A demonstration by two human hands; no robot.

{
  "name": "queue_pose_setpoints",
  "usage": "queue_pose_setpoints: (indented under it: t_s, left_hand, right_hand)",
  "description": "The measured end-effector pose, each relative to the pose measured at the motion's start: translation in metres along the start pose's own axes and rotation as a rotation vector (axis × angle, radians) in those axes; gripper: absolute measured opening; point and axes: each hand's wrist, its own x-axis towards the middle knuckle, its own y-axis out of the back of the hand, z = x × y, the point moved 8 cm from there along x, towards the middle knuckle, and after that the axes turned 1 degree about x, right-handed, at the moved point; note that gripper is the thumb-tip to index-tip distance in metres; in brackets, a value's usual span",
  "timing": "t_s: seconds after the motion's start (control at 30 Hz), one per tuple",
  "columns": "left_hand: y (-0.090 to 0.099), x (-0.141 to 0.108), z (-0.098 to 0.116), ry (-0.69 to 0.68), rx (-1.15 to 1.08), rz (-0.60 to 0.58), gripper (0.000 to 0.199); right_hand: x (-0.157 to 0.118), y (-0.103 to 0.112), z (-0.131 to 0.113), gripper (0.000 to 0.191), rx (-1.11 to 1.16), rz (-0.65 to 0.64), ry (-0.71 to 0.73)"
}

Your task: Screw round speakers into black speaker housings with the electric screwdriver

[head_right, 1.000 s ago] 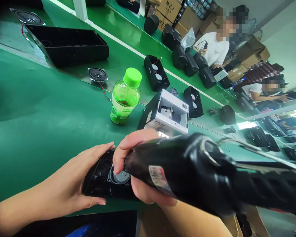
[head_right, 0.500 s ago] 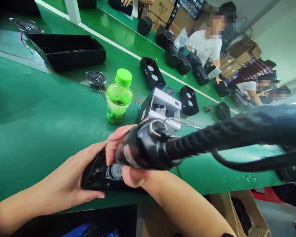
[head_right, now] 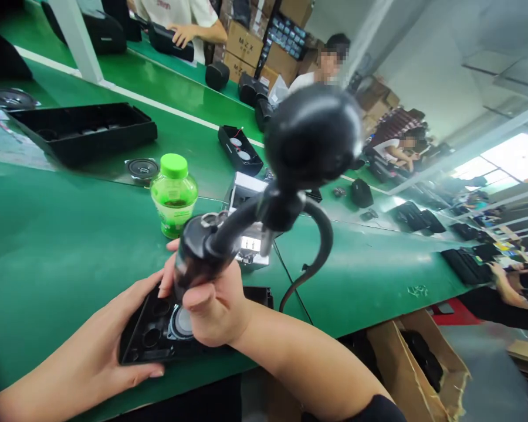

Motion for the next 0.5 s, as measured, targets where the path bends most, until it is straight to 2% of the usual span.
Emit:
queue_pose_setpoints:
  t_s: [0.1,0.2,0.27,0.37,0.5]
  left_hand:
    - [0.001,-0.002,-0.008,-0.011,0.079,-0.026,0.143]
    - [0.001,-0.004,-0.007,-0.017,0.109,-0.033,0.143]
    - [0.002,-0.005,-0.004,0.006,0.099,-0.017,0.148]
    - [0.003,-0.006,-0.005,0.056,0.085,0.01,0.15]
    - [0.003,-0.005,-0.005,0.006,0.078,-0.011,0.148]
  right_hand:
    - [0.01,0.015,-0.049,0.078,0.023,0.138,0.096]
    - [0.023,0.039,-0.099,0.074,-0.083,0.269,0.235]
    - [0.029,0.053,-0.117,0.077,-0.187,0.309,0.35]
    - [0.036,0.067,-0.113,0.082,-0.292,0.306,0.425]
    - [0.04,0.072,-0.095,0.08,-0.327,0.305,0.401]
